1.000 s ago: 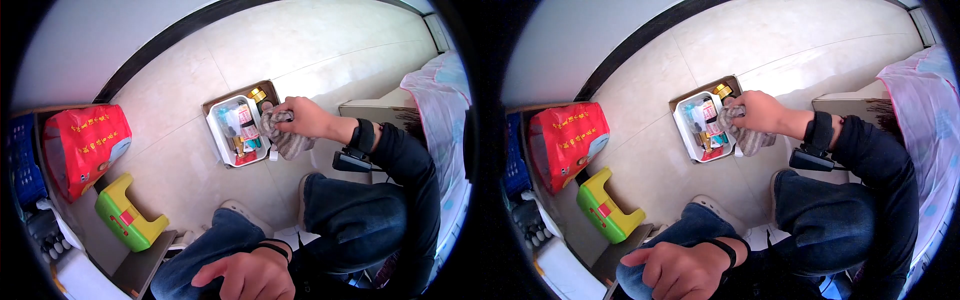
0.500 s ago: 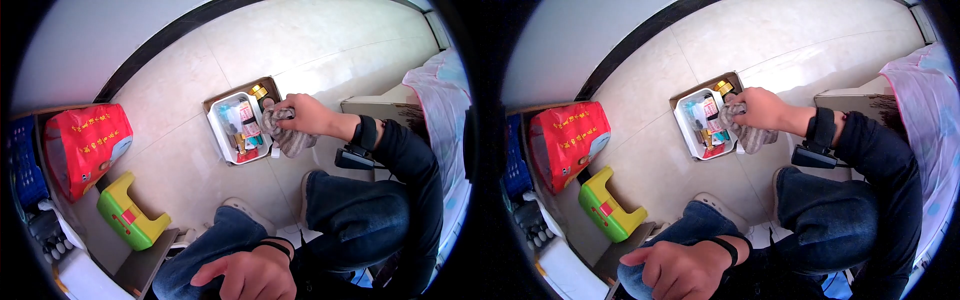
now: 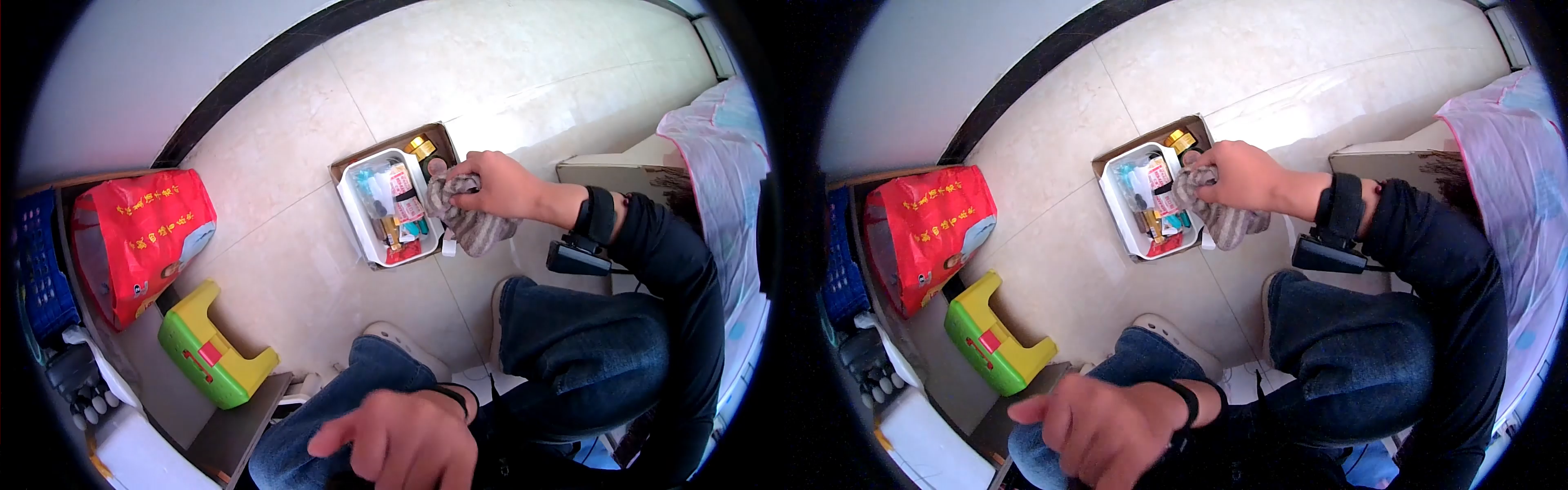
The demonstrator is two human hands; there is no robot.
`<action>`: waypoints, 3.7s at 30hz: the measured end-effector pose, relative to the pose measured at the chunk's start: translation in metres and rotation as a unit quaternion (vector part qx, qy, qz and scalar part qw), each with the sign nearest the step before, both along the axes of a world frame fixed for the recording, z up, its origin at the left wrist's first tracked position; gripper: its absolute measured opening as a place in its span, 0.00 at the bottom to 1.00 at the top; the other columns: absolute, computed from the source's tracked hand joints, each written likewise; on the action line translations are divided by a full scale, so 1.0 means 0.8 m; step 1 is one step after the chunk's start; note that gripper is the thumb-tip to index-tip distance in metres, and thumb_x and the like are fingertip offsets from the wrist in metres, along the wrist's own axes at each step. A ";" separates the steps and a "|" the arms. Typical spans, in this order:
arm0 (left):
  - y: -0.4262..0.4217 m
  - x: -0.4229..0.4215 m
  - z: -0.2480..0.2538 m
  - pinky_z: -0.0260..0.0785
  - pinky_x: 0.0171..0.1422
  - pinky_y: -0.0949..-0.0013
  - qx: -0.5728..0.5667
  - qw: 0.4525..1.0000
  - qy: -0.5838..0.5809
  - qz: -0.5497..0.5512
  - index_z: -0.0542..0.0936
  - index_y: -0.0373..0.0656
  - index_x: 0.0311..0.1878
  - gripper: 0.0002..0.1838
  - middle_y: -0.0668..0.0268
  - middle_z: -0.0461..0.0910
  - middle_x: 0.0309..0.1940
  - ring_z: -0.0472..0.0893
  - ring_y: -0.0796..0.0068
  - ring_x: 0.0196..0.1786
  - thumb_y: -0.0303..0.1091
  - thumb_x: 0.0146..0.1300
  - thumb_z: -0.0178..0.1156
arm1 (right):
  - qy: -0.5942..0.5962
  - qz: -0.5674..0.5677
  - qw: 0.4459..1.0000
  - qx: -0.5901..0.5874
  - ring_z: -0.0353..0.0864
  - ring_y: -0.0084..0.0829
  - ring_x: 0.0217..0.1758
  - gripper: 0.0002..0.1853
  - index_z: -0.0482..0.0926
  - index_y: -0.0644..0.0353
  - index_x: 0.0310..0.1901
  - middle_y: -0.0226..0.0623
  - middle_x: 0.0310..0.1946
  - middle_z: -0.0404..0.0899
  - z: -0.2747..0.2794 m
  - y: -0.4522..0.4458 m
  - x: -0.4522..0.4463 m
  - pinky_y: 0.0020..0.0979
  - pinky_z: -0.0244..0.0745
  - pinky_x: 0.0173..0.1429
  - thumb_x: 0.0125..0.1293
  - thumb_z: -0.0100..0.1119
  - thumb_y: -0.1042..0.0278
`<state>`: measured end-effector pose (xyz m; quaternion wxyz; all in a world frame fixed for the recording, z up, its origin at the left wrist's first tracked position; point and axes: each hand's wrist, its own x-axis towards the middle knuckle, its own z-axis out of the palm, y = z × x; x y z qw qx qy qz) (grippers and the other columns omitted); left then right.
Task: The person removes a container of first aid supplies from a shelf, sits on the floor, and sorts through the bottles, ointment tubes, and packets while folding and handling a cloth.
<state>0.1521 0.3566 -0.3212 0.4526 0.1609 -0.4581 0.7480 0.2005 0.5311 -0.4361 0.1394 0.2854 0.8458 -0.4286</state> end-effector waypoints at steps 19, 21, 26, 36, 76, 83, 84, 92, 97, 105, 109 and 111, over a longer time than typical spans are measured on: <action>-0.009 -0.040 -0.308 0.62 0.11 0.75 -0.784 0.057 0.618 -0.003 0.74 0.28 0.38 0.11 0.58 0.77 0.20 0.73 0.75 0.11 0.24 0.50 0.56 | 0.005 -0.006 1.000 -0.002 0.74 0.44 0.36 0.16 0.79 0.57 0.37 0.47 0.31 0.74 -0.005 0.002 0.006 0.35 0.69 0.42 0.45 0.62 0.61; -0.003 -0.042 -0.303 0.66 0.18 0.71 -0.772 -0.002 0.635 -0.024 0.77 0.31 0.33 0.10 0.56 0.77 0.20 0.76 0.70 0.15 0.26 0.47 0.59 | -0.006 -0.007 1.000 -0.002 0.74 0.44 0.36 0.16 0.79 0.57 0.37 0.47 0.31 0.74 -0.004 0.002 0.006 0.35 0.69 0.42 0.45 0.62 0.61; 0.000 -0.034 -0.308 0.70 0.34 0.60 -0.774 -0.117 0.622 0.033 0.78 0.35 0.25 0.09 0.52 0.78 0.23 0.78 0.54 0.29 0.30 0.41 0.63 | 0.007 0.003 1.000 0.004 0.75 0.42 0.36 0.17 0.79 0.58 0.39 0.48 0.30 0.75 0.003 0.002 0.005 0.34 0.70 0.42 0.46 0.61 0.61; 0.009 -0.035 -0.310 0.70 0.37 0.57 -0.711 -0.240 0.658 0.057 0.78 0.38 0.24 0.13 0.53 0.78 0.25 0.78 0.54 0.33 0.38 0.40 0.66 | 0.005 -0.002 1.000 -0.007 0.77 0.43 0.35 0.18 0.79 0.59 0.39 0.49 0.30 0.77 -0.005 0.001 0.004 0.34 0.71 0.43 0.45 0.61 0.61; -0.038 -0.065 -0.127 0.61 0.23 0.81 -0.853 0.260 0.414 0.180 0.74 0.33 0.24 0.08 0.68 0.71 0.14 0.69 0.84 0.18 0.27 0.56 0.56 | -0.038 -0.049 0.988 -0.142 0.77 0.34 0.34 0.19 0.79 0.63 0.37 0.48 0.29 0.78 -0.017 0.001 0.008 0.28 0.70 0.43 0.45 0.63 0.61; -0.022 -0.029 -0.184 0.66 0.32 0.77 -0.791 0.439 0.362 0.223 0.73 0.34 0.29 0.07 0.64 0.75 0.20 0.74 0.79 0.24 0.28 0.58 0.54 | 0.017 -0.112 0.888 -0.446 0.68 0.29 0.50 0.29 0.71 0.65 0.51 0.45 0.47 0.71 0.009 0.001 0.003 0.28 0.63 0.53 0.50 0.64 0.55; -0.019 -0.021 -0.189 0.66 0.32 0.76 -0.795 0.446 0.346 0.223 0.72 0.34 0.29 0.07 0.64 0.74 0.20 0.73 0.79 0.23 0.29 0.59 0.52 | 0.030 -0.101 0.874 -0.475 0.65 0.28 0.52 0.31 0.69 0.65 0.52 0.41 0.48 0.68 0.018 0.002 0.003 0.28 0.61 0.55 0.51 0.63 0.53; 0.000 0.007 -0.197 0.66 0.34 0.78 -0.775 0.447 0.405 0.191 0.73 0.35 0.30 0.04 0.65 0.75 0.22 0.74 0.80 0.27 0.25 0.57 0.56 | 0.143 0.003 0.950 -0.276 0.70 0.24 0.40 0.21 0.75 0.63 0.43 0.33 0.34 0.71 0.001 -0.001 -0.006 0.24 0.63 0.47 0.46 0.67 0.65; -0.010 -0.006 -0.191 0.66 0.33 0.80 -0.741 0.429 0.497 0.143 0.76 0.34 0.28 0.03 0.68 0.75 0.20 0.74 0.81 0.26 0.22 0.50 0.61 | 0.124 0.048 0.952 -0.275 0.69 0.27 0.37 0.18 0.78 0.62 0.41 0.35 0.32 0.70 0.009 0.003 -0.005 0.27 0.64 0.45 0.45 0.67 0.68; -0.009 -0.049 -0.138 0.56 0.20 0.83 -0.756 0.521 0.333 0.216 0.75 0.35 0.33 0.09 0.71 0.70 0.17 0.65 0.87 0.18 0.32 0.55 0.59 | 0.053 0.240 0.938 -0.244 0.73 0.33 0.34 0.18 0.78 0.59 0.39 0.35 0.29 0.73 0.040 0.000 -0.017 0.31 0.66 0.38 0.42 0.64 0.69; -0.010 -0.052 -0.131 0.54 0.18 0.83 -0.789 0.437 0.412 0.130 0.73 0.36 0.32 0.08 0.72 0.67 0.15 0.63 0.88 0.16 0.33 0.60 0.54 | -0.010 0.341 0.936 -0.085 0.74 0.39 0.34 0.14 0.78 0.51 0.36 0.33 0.29 0.73 0.047 -0.012 -0.022 0.37 0.68 0.36 0.43 0.63 0.65; -0.017 -0.052 -0.129 0.53 0.17 0.83 -0.791 0.381 0.457 0.146 0.71 0.36 0.30 0.12 0.71 0.65 0.15 0.62 0.88 0.15 0.35 0.63 0.48 | -0.006 0.347 0.937 -0.048 0.74 0.39 0.35 0.17 0.77 0.51 0.38 0.34 0.32 0.72 0.046 -0.010 -0.024 0.36 0.69 0.37 0.42 0.64 0.65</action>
